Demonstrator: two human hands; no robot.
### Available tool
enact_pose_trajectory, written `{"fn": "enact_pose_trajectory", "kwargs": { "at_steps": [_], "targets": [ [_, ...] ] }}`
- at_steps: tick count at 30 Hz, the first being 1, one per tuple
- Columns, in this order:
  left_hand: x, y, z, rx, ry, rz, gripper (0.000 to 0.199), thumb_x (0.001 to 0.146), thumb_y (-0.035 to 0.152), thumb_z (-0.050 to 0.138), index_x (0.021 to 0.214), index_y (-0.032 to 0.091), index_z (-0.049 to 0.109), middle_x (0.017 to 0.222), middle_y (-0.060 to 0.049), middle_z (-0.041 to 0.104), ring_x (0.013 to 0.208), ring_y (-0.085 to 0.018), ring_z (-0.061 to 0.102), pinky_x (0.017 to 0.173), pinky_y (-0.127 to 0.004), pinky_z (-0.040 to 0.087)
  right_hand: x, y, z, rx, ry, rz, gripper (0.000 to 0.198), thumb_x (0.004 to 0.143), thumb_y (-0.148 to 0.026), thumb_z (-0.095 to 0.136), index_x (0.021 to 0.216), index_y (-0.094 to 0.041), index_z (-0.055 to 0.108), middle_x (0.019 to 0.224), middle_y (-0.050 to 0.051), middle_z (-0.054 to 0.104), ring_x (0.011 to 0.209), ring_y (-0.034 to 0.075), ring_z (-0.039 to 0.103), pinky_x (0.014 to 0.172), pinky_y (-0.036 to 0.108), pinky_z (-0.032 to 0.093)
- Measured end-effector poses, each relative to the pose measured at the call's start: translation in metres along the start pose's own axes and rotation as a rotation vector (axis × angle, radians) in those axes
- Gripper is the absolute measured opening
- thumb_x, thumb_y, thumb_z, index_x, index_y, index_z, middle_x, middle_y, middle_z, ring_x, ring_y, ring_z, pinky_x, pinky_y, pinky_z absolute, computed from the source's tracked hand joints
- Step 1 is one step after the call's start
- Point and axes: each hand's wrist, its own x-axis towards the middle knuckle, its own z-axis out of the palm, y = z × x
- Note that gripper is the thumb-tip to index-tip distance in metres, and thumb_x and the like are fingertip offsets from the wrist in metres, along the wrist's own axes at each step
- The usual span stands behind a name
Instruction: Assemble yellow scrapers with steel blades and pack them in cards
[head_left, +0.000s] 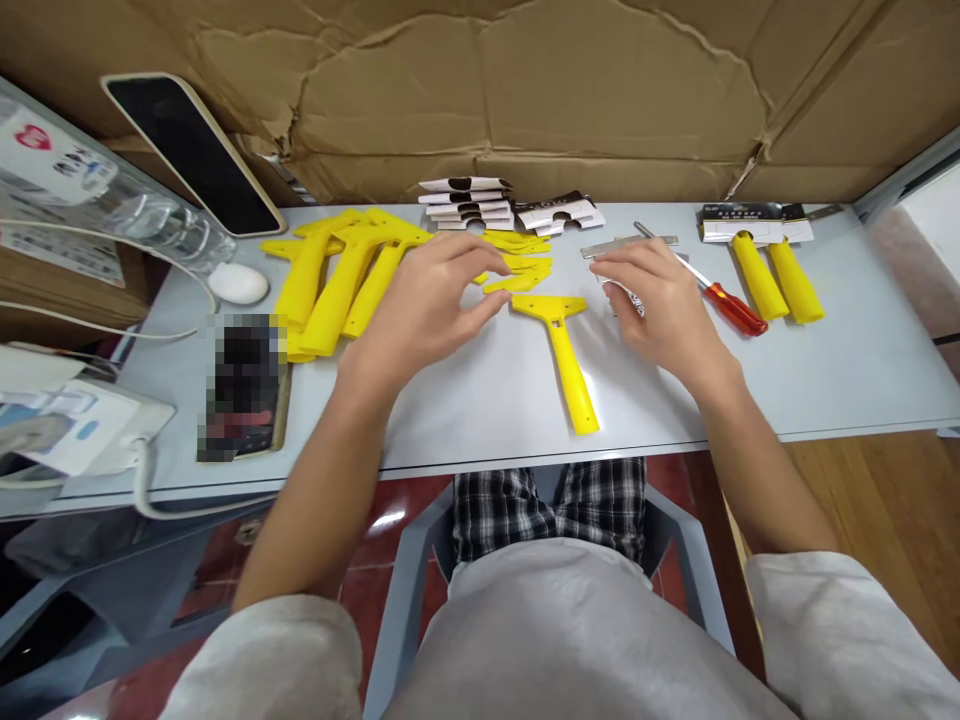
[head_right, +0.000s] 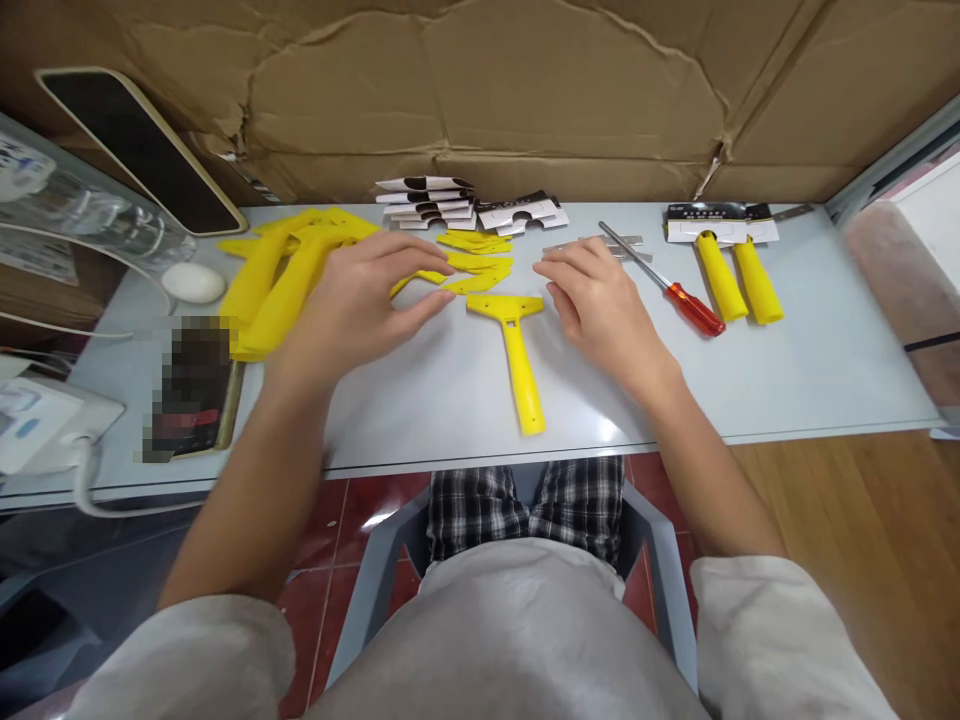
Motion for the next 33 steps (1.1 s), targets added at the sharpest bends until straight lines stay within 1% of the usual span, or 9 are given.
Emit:
{"fn": "enact_pose_trajectory", "kwargs": {
  "at_steps": [3,6,9,11,14,18,25,30,33],
  "targets": [
    [-0.039,0.023,0.01,0.037,0.074,-0.103,0.036,0.117,0.042,0.058,0.143,0.026,0.076,0.154,-0.012,0.077,0.148,-0.035,0.07,0.134,-0.057,0.05,-0.037,-0.019,0.004,-0.002,-0.005,0.076,0.056,0.118,-0.041,0.043,0.159,-0.017,0.072,0.164,0.013,0.064,0.16,0.029,0.058,0.143,0.059,0.05],
    [-0.071,0.041,0.042,0.025,0.12,-0.187,0.042,0.12,0.039,0.052,0.154,0.022,0.069,0.17,-0.018,0.068,0.161,-0.036,0.063,0.137,-0.062,0.049,-0.069,-0.029,0.024,-0.058,-0.095,0.158,0.067,0.12,-0.045,0.035,0.169,-0.008,0.063,0.18,0.016,0.046,0.179,0.033,0.039,0.15,0.065,0.041],
    [-0.083,0.053,0.071,0.027,0.097,-0.21,0.043,0.119,0.038,0.052,0.156,0.02,0.068,0.177,-0.022,0.06,0.169,-0.039,0.055,0.137,-0.067,0.047,-0.084,-0.032,0.041,-0.099,-0.163,0.183,0.07,0.12,-0.043,0.031,0.174,-0.006,0.057,0.187,0.015,0.032,0.184,0.033,0.027,0.153,0.069,0.033],
    [-0.083,0.059,0.081,0.066,0.052,-0.241,0.047,0.121,0.038,0.047,0.16,0.017,0.065,0.183,-0.023,0.052,0.175,-0.039,0.047,0.141,-0.069,0.041,-0.086,-0.033,0.046,-0.118,-0.201,0.192,0.072,0.121,-0.044,0.028,0.176,-0.005,0.054,0.188,0.014,0.029,0.186,0.032,0.024,0.155,0.067,0.03],
    [-0.081,0.067,0.084,0.146,-0.046,-0.294,0.055,0.122,0.038,0.043,0.167,0.011,0.058,0.187,-0.024,0.044,0.179,-0.038,0.039,0.146,-0.066,0.032,-0.085,-0.033,0.047,-0.149,-0.231,0.212,0.076,0.121,-0.046,0.023,0.177,-0.003,0.051,0.189,0.013,0.026,0.186,0.03,0.022,0.157,0.064,0.027],
    [-0.08,0.071,0.082,0.223,-0.134,-0.317,0.063,0.12,0.041,0.046,0.174,0.009,0.053,0.191,-0.022,0.037,0.181,-0.039,0.033,0.149,-0.063,0.027,-0.085,-0.034,0.046,-0.159,-0.243,0.237,0.076,0.121,-0.045,0.022,0.179,-0.003,0.049,0.189,0.012,0.026,0.187,0.029,0.021,0.158,0.061,0.026],
    [-0.079,0.072,0.083,0.254,-0.168,-0.315,0.07,0.121,0.041,0.041,0.178,0.001,0.045,0.191,-0.027,0.032,0.182,-0.04,0.031,0.149,-0.065,0.026,-0.086,-0.036,0.047,-0.171,-0.254,0.249,0.075,0.12,-0.044,0.024,0.178,-0.004,0.05,0.189,0.012,0.028,0.185,0.029,0.025,0.157,0.061,0.029],
    [-0.079,0.071,0.084,0.263,-0.178,-0.3,0.071,0.121,0.041,0.037,0.178,-0.002,0.043,0.19,-0.028,0.032,0.181,-0.041,0.031,0.148,-0.067,0.025,-0.085,-0.037,0.047,-0.209,-0.282,0.25,0.076,0.12,-0.043,0.023,0.179,-0.001,0.048,0.189,0.013,0.026,0.185,0.031,0.026,0.157,0.061,0.029],
    [-0.079,0.071,0.085,0.276,-0.183,-0.303,0.071,0.121,0.04,0.037,0.178,-0.003,0.043,0.191,-0.028,0.03,0.181,-0.041,0.031,0.149,-0.066,0.025,-0.084,-0.038,0.046,-0.223,-0.291,0.23,0.076,0.12,-0.043,0.023,0.179,-0.002,0.049,0.188,0.013,0.027,0.185,0.031,0.027,0.157,0.062,0.028]
  ]
}}
